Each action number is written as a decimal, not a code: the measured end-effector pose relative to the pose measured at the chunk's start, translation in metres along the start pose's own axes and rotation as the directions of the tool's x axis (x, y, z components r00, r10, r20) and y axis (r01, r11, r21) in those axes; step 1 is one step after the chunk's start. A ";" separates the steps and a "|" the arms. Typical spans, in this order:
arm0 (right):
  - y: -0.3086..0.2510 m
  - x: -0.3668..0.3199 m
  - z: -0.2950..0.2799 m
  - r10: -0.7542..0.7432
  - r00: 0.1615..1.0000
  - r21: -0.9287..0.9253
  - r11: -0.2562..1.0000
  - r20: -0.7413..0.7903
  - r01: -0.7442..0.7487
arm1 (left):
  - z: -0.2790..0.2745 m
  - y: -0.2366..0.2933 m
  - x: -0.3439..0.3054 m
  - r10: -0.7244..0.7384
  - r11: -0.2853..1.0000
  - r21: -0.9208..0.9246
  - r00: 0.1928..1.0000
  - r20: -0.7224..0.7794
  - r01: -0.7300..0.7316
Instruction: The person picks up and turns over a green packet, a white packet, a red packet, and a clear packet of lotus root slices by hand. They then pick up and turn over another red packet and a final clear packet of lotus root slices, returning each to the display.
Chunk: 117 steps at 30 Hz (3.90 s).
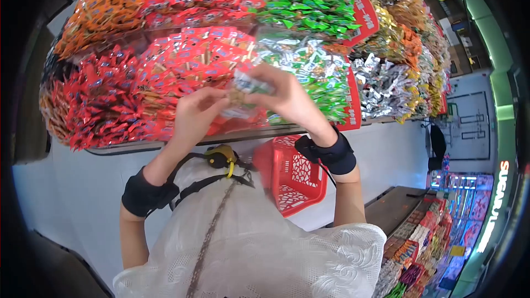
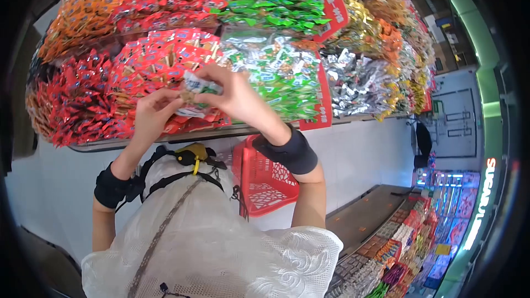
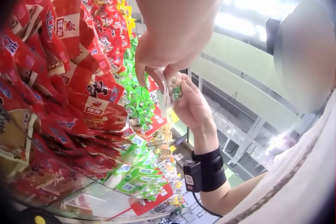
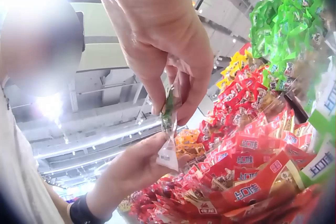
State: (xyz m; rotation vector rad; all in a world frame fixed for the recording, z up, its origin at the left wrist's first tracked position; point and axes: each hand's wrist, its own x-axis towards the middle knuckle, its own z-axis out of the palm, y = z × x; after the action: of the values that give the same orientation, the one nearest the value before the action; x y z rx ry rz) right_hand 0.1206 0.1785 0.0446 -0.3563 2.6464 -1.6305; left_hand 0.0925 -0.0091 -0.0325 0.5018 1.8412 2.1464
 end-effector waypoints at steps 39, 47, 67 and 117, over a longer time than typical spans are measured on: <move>0.183 -0.012 -0.195 0.215 0.951 0.027 0.976 -0.220 -0.215 | -0.015 -0.005 -0.008 0.077 0.906 0.420 0.997 -0.025 -0.059; 0.188 -0.014 -0.181 0.235 0.963 -0.121 0.960 -0.134 -0.252 | -0.015 -0.005 -0.005 0.063 0.908 0.415 0.998 -0.026 -0.047; 0.165 0.003 -0.184 0.238 0.963 -0.586 0.765 -0.128 -0.267 | -0.013 -0.004 -0.006 0.038 0.930 0.367 0.999 -0.004 -0.033; 0.120 -0.011 -0.209 -0.110 0.795 -0.673 0.609 -0.597 -0.421 | -0.023 0.005 -0.020 0.046 0.925 0.380 0.998 -0.031 -0.031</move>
State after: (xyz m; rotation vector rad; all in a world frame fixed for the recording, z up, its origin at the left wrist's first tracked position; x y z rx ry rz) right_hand 0.0818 0.4169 0.0329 0.5261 3.5972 -0.4069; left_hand 0.1010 -0.0384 -0.0326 0.5821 2.3012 1.8324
